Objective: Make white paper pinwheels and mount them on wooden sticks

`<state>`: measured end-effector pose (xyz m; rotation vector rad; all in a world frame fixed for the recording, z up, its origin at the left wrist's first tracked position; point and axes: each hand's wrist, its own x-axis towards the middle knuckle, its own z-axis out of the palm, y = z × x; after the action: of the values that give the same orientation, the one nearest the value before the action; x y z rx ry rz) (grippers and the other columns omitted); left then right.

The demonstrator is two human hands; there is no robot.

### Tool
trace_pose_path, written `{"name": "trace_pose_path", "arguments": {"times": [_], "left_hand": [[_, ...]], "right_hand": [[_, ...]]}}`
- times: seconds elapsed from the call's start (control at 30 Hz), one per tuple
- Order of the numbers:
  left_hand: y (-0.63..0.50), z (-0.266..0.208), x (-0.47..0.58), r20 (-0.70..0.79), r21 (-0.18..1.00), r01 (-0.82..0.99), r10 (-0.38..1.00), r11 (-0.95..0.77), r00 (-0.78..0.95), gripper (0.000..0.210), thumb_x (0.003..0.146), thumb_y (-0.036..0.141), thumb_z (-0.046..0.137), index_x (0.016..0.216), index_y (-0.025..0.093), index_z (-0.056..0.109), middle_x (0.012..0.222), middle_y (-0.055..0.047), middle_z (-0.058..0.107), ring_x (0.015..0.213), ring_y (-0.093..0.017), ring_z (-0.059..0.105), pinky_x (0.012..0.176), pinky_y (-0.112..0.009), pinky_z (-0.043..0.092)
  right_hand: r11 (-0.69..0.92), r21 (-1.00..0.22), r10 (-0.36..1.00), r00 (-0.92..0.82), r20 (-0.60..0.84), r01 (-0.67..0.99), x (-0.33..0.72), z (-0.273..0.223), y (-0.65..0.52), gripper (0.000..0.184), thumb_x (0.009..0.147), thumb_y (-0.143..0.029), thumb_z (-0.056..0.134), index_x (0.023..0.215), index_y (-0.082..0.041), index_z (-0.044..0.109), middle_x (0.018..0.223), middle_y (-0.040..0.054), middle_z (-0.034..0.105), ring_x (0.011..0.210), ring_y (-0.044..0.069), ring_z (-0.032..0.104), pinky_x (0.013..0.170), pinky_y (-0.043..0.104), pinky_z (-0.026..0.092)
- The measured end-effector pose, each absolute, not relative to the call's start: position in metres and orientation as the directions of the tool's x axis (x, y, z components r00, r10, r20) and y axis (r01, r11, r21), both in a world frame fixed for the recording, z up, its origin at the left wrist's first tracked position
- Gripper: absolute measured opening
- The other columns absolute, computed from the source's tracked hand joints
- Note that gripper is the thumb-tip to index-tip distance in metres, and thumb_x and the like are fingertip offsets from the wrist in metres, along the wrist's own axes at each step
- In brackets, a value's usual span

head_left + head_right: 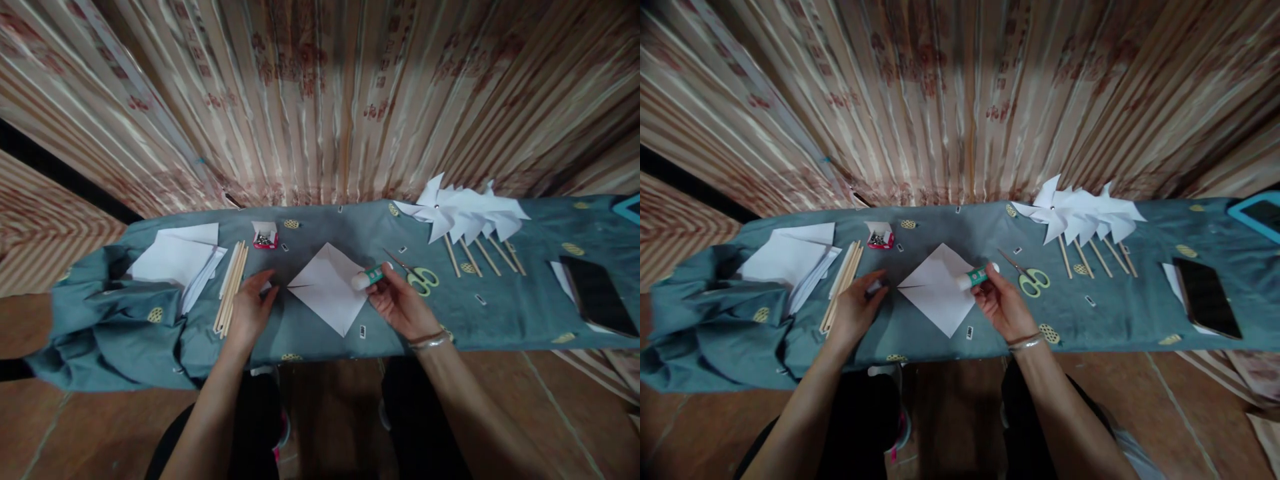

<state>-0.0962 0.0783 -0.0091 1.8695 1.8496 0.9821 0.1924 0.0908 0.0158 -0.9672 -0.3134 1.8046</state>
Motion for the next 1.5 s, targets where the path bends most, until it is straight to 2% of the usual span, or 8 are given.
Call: {"name": "trace_pose_path", "arguments": {"times": [0.17,0.37,0.47,0.53,0.67,0.83,1.1,1.5], "left_hand": [[0.088,-0.022,-0.092,0.328,0.560,0.799,0.944,-0.217,0.026,0.034,0.087,0.029,0.050,0.115,0.017,0.065,0.121,-0.012,0.067,0.114,-0.028,0.060,0.100,-0.049,0.047],[0.079,-0.002,-0.057,0.469,0.474,0.821,0.880,-0.317,0.069,0.035,0.093,0.030,0.049,0.126,0.020,0.056,0.138,-0.013,0.053,0.129,-0.026,0.048,0.106,-0.049,0.042],[0.069,0.000,-0.025,0.403,0.406,0.768,0.851,-0.495,0.336,0.033,0.095,0.026,0.044,0.125,0.021,0.058,0.138,-0.012,0.054,0.133,-0.025,0.044,0.108,-0.047,0.040],[0.063,-0.003,-0.008,0.296,0.382,0.762,0.850,-0.523,0.435,0.040,0.094,0.033,0.047,0.131,0.019,0.055,0.145,-0.015,0.046,0.140,-0.030,0.034,0.112,-0.055,0.032],[0.060,-0.010,0.004,0.170,0.359,0.812,0.888,-0.460,0.428,0.047,0.091,0.042,0.053,0.133,0.021,0.055,0.149,-0.019,0.041,0.144,-0.037,0.025,0.112,-0.064,0.021],[0.062,-0.013,-0.003,0.143,0.341,0.821,0.889,-0.457,0.435,0.047,0.091,0.046,0.052,0.132,0.024,0.056,0.150,-0.018,0.039,0.144,-0.037,0.024,0.112,-0.064,0.019],[0.060,-0.012,-0.004,0.137,0.351,0.810,0.882,-0.470,0.452,0.048,0.089,0.048,0.053,0.131,0.025,0.056,0.151,-0.017,0.038,0.144,-0.037,0.025,0.111,-0.065,0.020],[0.059,-0.011,-0.007,0.112,0.398,0.800,0.890,-0.448,0.442,0.046,0.088,0.050,0.055,0.128,0.028,0.059,0.153,-0.017,0.034,0.145,-0.038,0.023,0.111,-0.068,0.017]], "right_hand": [[-0.499,-0.552,0.857,-0.284,-0.431,-0.668,0.198,0.009,0.094,0.015,0.077,-0.031,0.076,0.083,-0.019,0.068,0.078,0.0000,0.071,0.053,0.008,0.059,0.042,0.018,0.051],[-0.490,-0.576,0.853,-0.224,-0.472,-0.654,0.206,0.006,0.099,0.018,0.076,-0.033,0.076,0.076,-0.019,0.066,0.068,-0.0020,0.069,0.050,0.008,0.059,0.042,0.016,0.050],[-0.395,-0.701,0.893,-0.070,-0.445,-0.594,0.201,0.008,0.100,0.019,0.073,-0.034,0.079,0.075,-0.019,0.068,0.067,-0.0020,0.069,0.052,0.007,0.061,0.046,0.014,0.051],[-0.336,-0.778,0.914,0.015,-0.406,-0.531,0.195,0.010,0.101,0.023,0.069,-0.034,0.082,0.079,-0.018,0.069,0.070,-0.0018,0.070,0.054,0.007,0.062,0.049,0.014,0.051],[-0.239,-0.905,0.953,0.094,-0.289,-0.352,0.183,0.010,0.106,0.033,0.063,-0.041,0.084,0.082,-0.018,0.070,0.070,-0.0011,0.069,0.056,0.009,0.061,0.050,0.018,0.050],[-0.131,-0.991,0.981,0.139,-0.133,-0.024,0.172,0.005,0.111,0.033,0.070,-0.048,0.077,0.082,-0.020,0.065,0.068,-0.0007,0.067,0.058,0.012,0.060,0.054,0.025,0.048],[-0.077,-0.971,0.995,0.076,-0.061,0.227,0.165,-0.007,0.113,0.029,0.079,-0.047,0.069,0.084,-0.020,0.059,0.072,-0.0004,0.064,0.061,0.014,0.059,0.056,0.027,0.047],[0.072,-0.789,0.995,0.015,0.103,0.610,0.158,0.006,0.110,0.027,0.082,-0.045,0.064,0.085,-0.019,0.058,0.063,-0.0019,0.061,0.055,0.014,0.055,0.054,0.027,0.040]]}}
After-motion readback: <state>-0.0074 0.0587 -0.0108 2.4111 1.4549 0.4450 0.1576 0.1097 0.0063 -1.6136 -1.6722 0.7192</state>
